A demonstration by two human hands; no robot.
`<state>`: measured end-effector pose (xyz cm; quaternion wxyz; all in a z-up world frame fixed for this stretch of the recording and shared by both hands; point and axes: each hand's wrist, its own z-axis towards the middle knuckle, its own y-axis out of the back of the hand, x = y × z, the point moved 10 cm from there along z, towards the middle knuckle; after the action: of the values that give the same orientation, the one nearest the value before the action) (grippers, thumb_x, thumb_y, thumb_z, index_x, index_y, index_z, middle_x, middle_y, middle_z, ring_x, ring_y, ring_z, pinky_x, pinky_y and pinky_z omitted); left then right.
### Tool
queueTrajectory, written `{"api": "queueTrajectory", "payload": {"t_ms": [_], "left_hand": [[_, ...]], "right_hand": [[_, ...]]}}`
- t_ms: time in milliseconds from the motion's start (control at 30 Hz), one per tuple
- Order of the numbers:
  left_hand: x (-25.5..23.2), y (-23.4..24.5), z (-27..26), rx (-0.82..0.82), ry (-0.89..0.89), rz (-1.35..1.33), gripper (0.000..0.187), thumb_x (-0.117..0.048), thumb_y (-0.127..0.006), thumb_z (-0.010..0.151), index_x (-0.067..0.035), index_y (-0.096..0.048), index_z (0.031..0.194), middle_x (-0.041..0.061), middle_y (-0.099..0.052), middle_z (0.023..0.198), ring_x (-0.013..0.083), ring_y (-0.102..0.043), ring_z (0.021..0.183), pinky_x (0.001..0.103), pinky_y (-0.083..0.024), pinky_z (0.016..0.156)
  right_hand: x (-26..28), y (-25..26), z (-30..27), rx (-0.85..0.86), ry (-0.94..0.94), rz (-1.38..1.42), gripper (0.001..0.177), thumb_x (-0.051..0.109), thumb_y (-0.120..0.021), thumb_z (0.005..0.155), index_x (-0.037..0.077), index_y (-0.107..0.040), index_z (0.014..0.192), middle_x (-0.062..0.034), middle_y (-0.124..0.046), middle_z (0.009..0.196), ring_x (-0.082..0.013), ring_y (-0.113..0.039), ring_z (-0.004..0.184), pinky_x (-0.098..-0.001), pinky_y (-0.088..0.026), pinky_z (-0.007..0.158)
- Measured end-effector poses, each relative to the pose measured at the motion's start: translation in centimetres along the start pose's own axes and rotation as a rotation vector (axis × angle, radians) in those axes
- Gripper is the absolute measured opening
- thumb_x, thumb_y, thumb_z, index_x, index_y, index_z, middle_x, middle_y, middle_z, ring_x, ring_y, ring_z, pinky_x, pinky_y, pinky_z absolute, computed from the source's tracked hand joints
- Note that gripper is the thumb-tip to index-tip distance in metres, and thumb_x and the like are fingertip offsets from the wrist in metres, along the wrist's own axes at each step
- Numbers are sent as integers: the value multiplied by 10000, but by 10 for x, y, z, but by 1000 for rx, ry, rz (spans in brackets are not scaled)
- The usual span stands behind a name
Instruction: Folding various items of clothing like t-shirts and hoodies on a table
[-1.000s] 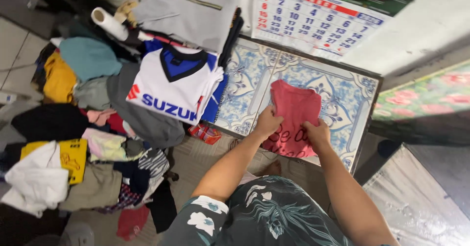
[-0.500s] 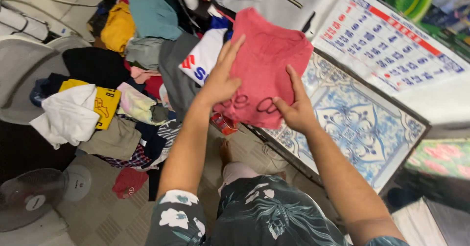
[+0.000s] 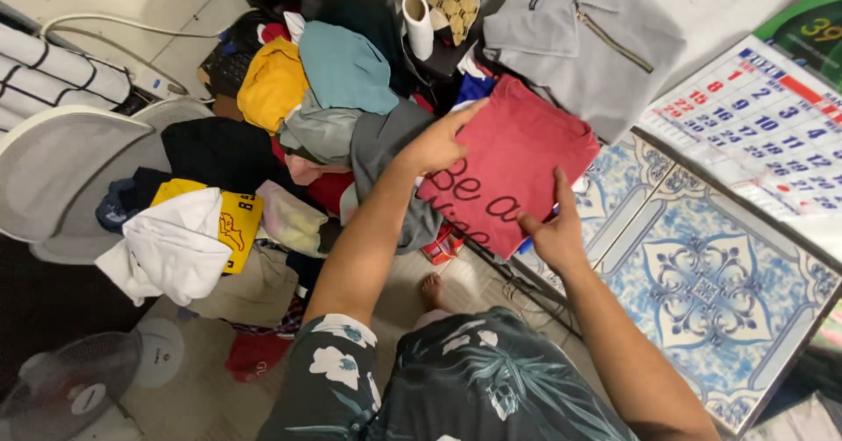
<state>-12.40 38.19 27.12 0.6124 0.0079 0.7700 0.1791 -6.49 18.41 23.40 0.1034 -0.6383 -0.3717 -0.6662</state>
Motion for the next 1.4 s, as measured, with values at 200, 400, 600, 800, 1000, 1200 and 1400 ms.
{"api": "queueTrajectory", "payload": {"t_ms": [200,400,600,800,1000,1200,1400], "left_hand": [[2,17,7,-63,66,-96,752,146,-352,678,-220,-371,1334,93,-415,1340,107,-472,475,221,-322,314],[-43,7,-12,74,-59,-710,851,215,-409,601,-158,-336,1363,153,-494,1247,109,-567,826,171,-461,496],[-136,23,-69,192,-309,-553,748,140,-559,753,-215,-282,1350,170,-100,1493,314,-329,1318,287,-608,789],[-100,16,-89,-234,-165,-302,997,171,-528,664,-297,-22,1385,261,-73,1410,406,-129,1344,543,-338,1016],[-5,-30,-90,-438,269,-414,1124,249,-559,655,-277,125,1375,219,201,1436,406,-404,1196,295,-581,655],[21,-25,-94,-625,93,-302,1044,44,-598,562,-77,-20,1423,325,-24,1379,460,-65,1326,489,-177,1074],[47,-35,-83,-643,92,-277,1043,31,-596,541,-42,-30,1414,334,-24,1376,466,-82,1320,481,-193,1079]], "right_hand": [[28,0,-1,-25,-242,131,825,4,-648,646,144,-278,1370,-89,-334,1378,-193,-422,1178,-298,-377,971],[88,39,-7,50,-340,35,765,-94,-476,705,188,-293,1393,-130,-476,1241,-140,-497,623,-252,-460,495],[175,75,44,362,241,-176,815,-206,-415,697,20,-230,1457,-273,-377,1128,-271,-502,577,-336,-474,454],[188,16,82,488,-27,-453,771,-196,-388,727,166,-356,1407,-125,-438,1041,-262,-466,683,-361,-394,540],[124,-41,77,726,-297,-842,799,-184,-356,774,310,-233,1390,41,-126,1498,-338,-342,1257,-525,-441,954],[65,-63,110,507,389,-1382,880,130,-608,577,384,-304,1363,5,-253,1471,-386,-511,1122,-495,-464,901],[150,-87,32,-84,1011,-950,568,458,-581,866,62,-572,1273,-223,-356,1407,-481,-309,1225,-525,-251,954]]}}
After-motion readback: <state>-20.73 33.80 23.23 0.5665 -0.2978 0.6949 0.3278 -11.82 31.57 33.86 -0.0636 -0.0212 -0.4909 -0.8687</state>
